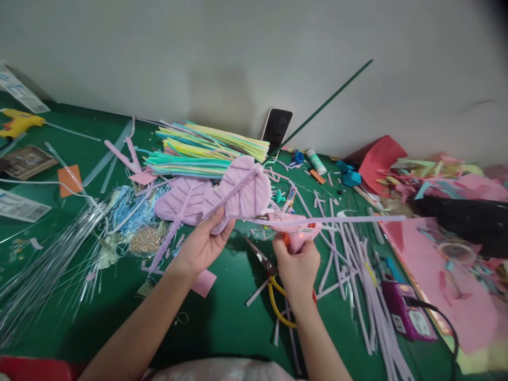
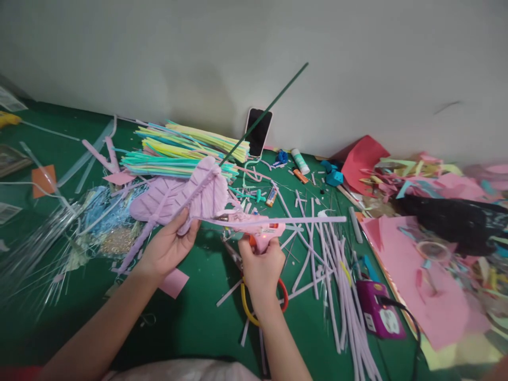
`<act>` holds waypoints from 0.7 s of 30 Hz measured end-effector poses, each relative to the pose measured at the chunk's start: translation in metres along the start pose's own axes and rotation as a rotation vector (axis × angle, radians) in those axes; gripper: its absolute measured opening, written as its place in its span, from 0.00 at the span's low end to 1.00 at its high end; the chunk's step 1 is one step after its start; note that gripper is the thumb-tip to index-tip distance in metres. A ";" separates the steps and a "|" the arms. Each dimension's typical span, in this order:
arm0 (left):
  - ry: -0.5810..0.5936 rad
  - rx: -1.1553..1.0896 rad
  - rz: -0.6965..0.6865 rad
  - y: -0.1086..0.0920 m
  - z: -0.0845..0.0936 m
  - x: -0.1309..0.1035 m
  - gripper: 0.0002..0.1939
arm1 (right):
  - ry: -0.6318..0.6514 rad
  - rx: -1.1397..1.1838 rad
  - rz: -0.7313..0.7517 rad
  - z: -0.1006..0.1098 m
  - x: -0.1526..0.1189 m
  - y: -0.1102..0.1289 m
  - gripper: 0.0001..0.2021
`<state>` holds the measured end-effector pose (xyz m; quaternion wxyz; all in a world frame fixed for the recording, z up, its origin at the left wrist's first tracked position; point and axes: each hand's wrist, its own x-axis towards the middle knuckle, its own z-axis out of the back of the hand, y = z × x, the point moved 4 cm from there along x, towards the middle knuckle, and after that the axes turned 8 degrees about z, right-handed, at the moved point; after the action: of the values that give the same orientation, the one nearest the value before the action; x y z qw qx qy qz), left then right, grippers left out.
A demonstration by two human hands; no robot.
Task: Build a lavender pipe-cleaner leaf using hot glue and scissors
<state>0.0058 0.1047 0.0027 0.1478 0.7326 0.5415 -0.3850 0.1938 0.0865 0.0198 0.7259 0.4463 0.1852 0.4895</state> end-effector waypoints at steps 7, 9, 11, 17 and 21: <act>-0.002 -0.036 0.005 0.001 0.002 0.000 0.14 | 0.011 -0.004 0.040 0.000 0.000 0.000 0.13; -0.001 -0.035 0.007 0.001 0.002 0.001 0.14 | 0.009 0.001 0.043 0.000 0.000 -0.001 0.13; 0.009 -0.029 0.002 0.000 0.001 0.000 0.14 | 0.015 -0.003 0.036 -0.001 0.000 -0.002 0.13; 0.007 -0.013 -0.016 -0.002 -0.001 -0.001 0.16 | 0.016 -0.006 0.045 -0.001 0.001 -0.004 0.13; 0.007 -0.013 -0.014 -0.001 -0.001 -0.001 0.16 | 0.006 -0.011 0.066 0.000 0.002 -0.003 0.13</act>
<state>0.0048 0.1052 0.0044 0.1481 0.7292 0.5496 -0.3798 0.1965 0.0875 0.0177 0.7111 0.4467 0.1699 0.5156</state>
